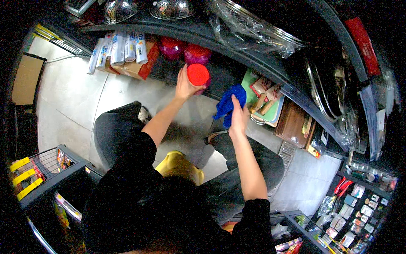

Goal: The person sits on the floor and wipes red plastic containers with a blue cloth, then places them on the floor. They then pick up rolls of plastic wrap from a lower shelf and arrange them on a higher shelf. Finally, they pick up a green box and place it on the shelf.

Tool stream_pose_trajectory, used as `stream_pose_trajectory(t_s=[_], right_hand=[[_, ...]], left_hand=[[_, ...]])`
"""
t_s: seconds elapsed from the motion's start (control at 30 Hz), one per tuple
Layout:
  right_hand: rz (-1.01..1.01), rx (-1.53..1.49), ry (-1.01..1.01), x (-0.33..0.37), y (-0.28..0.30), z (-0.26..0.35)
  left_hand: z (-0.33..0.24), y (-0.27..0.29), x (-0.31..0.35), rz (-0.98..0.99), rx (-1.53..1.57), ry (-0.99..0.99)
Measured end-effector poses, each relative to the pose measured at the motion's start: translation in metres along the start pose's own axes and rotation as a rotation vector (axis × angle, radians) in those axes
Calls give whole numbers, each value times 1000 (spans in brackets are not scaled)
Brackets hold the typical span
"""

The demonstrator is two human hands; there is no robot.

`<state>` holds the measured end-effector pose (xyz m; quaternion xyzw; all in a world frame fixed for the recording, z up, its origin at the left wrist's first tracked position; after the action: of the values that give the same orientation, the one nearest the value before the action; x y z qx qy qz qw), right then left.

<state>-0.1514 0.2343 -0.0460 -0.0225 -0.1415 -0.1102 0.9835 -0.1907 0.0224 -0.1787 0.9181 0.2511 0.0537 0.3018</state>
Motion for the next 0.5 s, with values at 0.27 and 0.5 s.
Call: stream_pose_trajectory(t_s=[0.27,0.5], right_hand=[[556,1129,1025,-54,-137,-87],[378,1060,930,-99,-164,-94]], left_hand=[[61,-35,-7,253,1521,542],[43,-14,-7,-20,157,-159]])
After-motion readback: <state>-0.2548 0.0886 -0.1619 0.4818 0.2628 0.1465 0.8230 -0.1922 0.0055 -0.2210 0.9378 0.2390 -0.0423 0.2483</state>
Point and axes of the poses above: each hand's wrist, its own x-axis away from the middle knuckle, its own y-axis out of the back of the hand, z = x × y, the point moved 1 cm from there along -x, towards the middle knuckle, and after that the axes turned 10 degrees about y, right-handed, at the moved point
